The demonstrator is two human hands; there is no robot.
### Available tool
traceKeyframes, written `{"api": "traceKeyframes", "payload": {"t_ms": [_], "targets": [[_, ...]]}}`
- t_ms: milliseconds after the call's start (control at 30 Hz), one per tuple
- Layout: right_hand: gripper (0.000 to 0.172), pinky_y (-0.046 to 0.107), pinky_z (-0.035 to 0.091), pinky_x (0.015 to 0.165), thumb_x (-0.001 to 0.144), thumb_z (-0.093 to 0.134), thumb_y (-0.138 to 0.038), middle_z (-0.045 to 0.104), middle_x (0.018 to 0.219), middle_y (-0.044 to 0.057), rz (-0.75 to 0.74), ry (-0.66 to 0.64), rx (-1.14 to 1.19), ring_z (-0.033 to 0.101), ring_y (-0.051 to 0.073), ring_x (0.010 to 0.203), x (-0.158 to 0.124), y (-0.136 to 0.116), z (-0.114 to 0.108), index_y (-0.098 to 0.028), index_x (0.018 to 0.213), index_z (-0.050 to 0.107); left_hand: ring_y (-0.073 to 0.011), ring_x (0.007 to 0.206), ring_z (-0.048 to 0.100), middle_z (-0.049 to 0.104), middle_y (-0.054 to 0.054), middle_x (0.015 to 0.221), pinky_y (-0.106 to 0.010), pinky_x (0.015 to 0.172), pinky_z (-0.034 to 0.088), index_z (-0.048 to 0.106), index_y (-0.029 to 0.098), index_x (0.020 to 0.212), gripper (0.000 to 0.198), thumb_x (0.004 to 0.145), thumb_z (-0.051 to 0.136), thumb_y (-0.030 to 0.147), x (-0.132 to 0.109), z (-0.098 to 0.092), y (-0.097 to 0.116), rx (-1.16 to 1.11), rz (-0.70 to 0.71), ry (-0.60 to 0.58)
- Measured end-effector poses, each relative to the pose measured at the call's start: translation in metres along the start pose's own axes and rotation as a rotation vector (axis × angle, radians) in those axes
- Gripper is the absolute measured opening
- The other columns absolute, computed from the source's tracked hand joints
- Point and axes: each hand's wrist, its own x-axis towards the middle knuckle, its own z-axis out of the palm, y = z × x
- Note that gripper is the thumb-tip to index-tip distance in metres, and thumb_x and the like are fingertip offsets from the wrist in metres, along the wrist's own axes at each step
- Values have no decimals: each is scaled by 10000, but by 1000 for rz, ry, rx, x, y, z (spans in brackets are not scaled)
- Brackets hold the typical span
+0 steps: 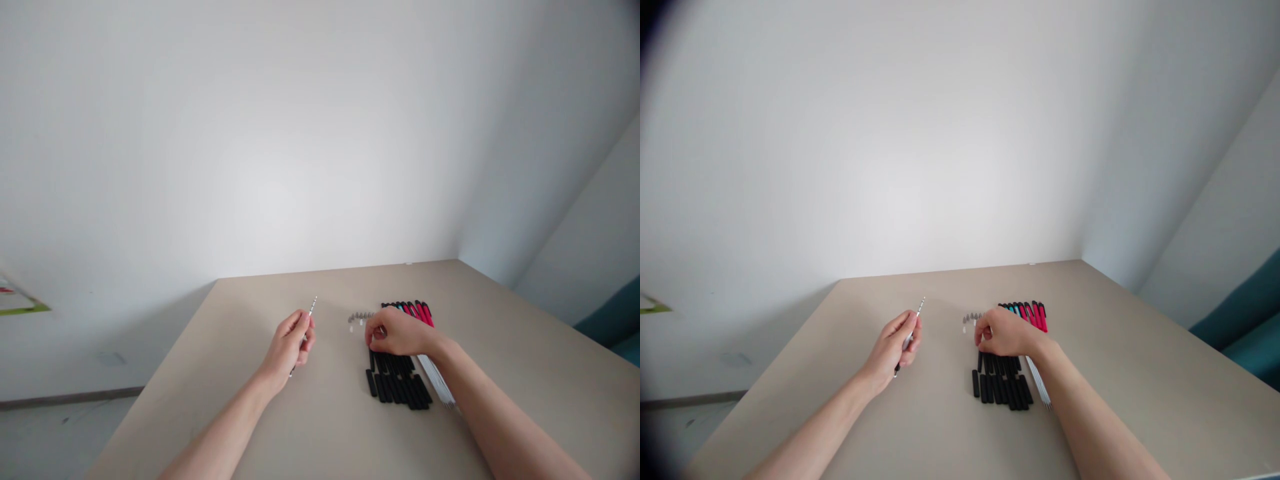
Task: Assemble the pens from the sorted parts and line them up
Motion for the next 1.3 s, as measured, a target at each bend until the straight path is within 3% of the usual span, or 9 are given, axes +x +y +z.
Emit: {"api": "traceKeyframes", "payload": {"t_ms": [133,367,467,567,667,767,967,1300], "targets": [[183,206,385,563,637,639,-143,622,637,-29,-49,-95,-37,561,124,586,-2,-4,3,-217,766,746,-26,355,208,436,70,497,-156,337,141,474,173,756,347,835,558,500,0,2,-1,-59,-45,-18],[172,229,409,632,637,645,-102,649,728,4,-130,-80,-79,582,153,687,3,-14,13,-210,744,724,-30,356,200,442,64,488,-162,336,123,476,171,748,333,820,569,482,1,3,0,-104,-115,-58],[119,241,414,669,707,614,-129,641,758,17,-194,96,34,564,147,706,6,-20,14,-185,777,692,-35,374,206,435,63,496,-162,342,119,477,172,750,353,818,561,507,-1,3,1,-26,-128,-72],[78,238,405,608,775,582,-221,619,699,6,-101,349,290,523,125,626,9,-27,16,-170,785,640,-38,379,208,431,63,500,-166,348,113,479,172,753,368,828,536,528,-3,4,1,86,-117,-110],[155,241,416,590,774,597,-319,630,687,13,-37,464,615,539,129,623,13,-32,21,-164,774,590,-43,375,215,436,61,492,-176,359,127,490,171,752,368,850,500,526,-3,4,-2,188,-87,-168],[210,245,422,593,766,613,-361,671,719,37,-39,463,808,571,137,642,15,-34,24,-158,805,576,-49,382,236,440,58,485,-185,384,155,503,167,740,379,865,470,524,-4,5,-5,276,-40,-207],[239,242,395,551,750,634,-380,686,709,51,-9,524,827,578,143,628,15,-31,23,-154,804,574,-66,404,261,447,57,489,-200,430,200,514,169,740,374,882,447,508,-4,4,-6,348,-2,-208],[245,250,410,589,771,627,-387,704,726,62,-33,376,825,610,154,669,15,-33,23,-156,811,557,-90,471,343,457,42,509,-209,479,255,526,162,742,347,911,426,448,-6,6,-4,461,79,-204]]}}
